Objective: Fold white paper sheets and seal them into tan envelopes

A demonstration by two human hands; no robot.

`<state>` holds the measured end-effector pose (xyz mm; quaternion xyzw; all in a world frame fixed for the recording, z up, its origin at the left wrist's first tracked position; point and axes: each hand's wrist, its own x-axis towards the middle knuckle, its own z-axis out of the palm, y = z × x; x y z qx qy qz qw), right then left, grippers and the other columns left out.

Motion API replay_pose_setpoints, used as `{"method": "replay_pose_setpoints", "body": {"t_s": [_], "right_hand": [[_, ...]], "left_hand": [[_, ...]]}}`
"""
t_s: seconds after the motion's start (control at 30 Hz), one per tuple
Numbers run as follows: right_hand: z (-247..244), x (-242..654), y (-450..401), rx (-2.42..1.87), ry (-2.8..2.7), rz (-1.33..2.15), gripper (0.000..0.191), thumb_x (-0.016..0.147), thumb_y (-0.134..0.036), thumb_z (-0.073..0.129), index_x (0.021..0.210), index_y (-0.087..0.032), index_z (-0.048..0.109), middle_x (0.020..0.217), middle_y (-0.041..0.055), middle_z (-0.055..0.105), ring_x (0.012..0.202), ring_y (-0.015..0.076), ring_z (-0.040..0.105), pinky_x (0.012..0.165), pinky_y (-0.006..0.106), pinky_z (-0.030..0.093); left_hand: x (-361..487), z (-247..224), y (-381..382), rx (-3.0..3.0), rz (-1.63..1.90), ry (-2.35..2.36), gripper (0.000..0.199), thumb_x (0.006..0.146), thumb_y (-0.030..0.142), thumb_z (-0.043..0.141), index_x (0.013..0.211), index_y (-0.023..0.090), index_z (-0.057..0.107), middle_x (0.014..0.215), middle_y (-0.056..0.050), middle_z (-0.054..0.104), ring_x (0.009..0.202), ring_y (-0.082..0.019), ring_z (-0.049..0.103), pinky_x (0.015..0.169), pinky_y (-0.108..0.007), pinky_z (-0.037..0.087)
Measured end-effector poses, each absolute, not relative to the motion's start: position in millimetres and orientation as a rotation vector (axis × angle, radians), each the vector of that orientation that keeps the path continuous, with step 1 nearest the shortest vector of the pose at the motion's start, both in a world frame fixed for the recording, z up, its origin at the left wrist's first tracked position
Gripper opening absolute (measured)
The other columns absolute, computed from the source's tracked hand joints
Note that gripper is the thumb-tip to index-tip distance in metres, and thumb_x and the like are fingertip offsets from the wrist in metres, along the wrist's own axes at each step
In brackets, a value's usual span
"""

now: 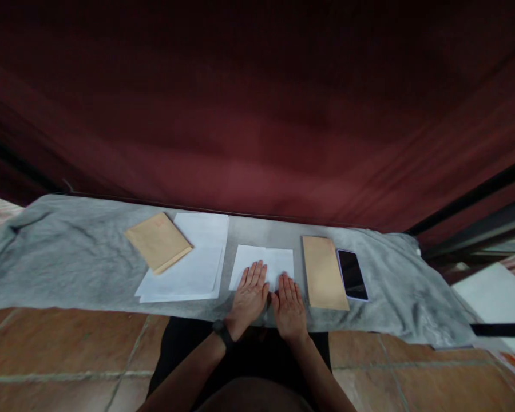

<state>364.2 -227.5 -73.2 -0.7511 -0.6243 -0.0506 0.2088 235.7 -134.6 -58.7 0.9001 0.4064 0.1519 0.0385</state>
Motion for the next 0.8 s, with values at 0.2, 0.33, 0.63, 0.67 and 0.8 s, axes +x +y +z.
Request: {"method": "replay_pose_setpoints", "body": {"t_s": [0.2,0.33,0.63,0.67,0.8], "right_hand": [[-62,368,-196,-2.000,-1.785,-0.025,0.049,0.107,-0.027,0.027,0.148,-0.010,0.049,0.154,0.0158,0.047,0.146,0.0245,0.040,0.119,0.048,0.035],[-59,367,-160,-1.943,-1.846,0.046,0.049,0.106,-0.023,0.026,0.147,-0.012,0.050,0.153,0.0129,0.049,0.147,0.0215,0.039,0.121,0.046,0.032],[-67,369,-132,-2.023,-1.837,-0.032,0.046,0.107,-0.025,0.032,0.147,-0.013,0.051,0.154,0.0123,0.049,0.147,0.0241,0.037,0.121,0.046,0.028],[-67,368,-132,-2.035,-1.831,-0.036,0.045,0.107,-0.025,0.033,0.146,-0.013,0.051,0.154,0.0123,0.048,0.147,0.0249,0.037,0.121,0.047,0.028],[-63,367,-131,-2.080,-1.797,-0.029,0.043,0.106,-0.027,0.036,0.144,-0.016,0.054,0.155,0.0117,0.047,0.147,0.0258,0.037,0.120,0.048,0.027]], "left_hand": [[239,-55,-122,2.751,0.355,1.246,0.052,0.100,0.021,0.034,0.150,0.013,0.044,0.156,-0.014,0.045,0.145,-0.028,0.042,0.116,-0.047,0.037],[249,-51,-109,2.742,0.302,1.259,0.055,0.096,0.013,0.035,0.151,0.012,0.044,0.157,-0.014,0.043,0.146,-0.030,0.039,0.116,-0.050,0.034],[251,-59,-83,2.726,0.337,1.332,0.054,0.100,0.018,0.030,0.152,0.012,0.042,0.160,-0.011,0.040,0.151,-0.029,0.029,0.122,-0.050,0.024],[252,-60,-83,2.723,0.335,1.336,0.054,0.100,0.018,0.030,0.152,0.012,0.042,0.160,-0.011,0.039,0.152,-0.029,0.028,0.123,-0.050,0.024],[253,-66,-81,2.696,0.342,1.353,0.055,0.100,0.017,0.029,0.153,0.010,0.040,0.162,-0.014,0.036,0.153,-0.028,0.026,0.123,-0.050,0.023]]}}
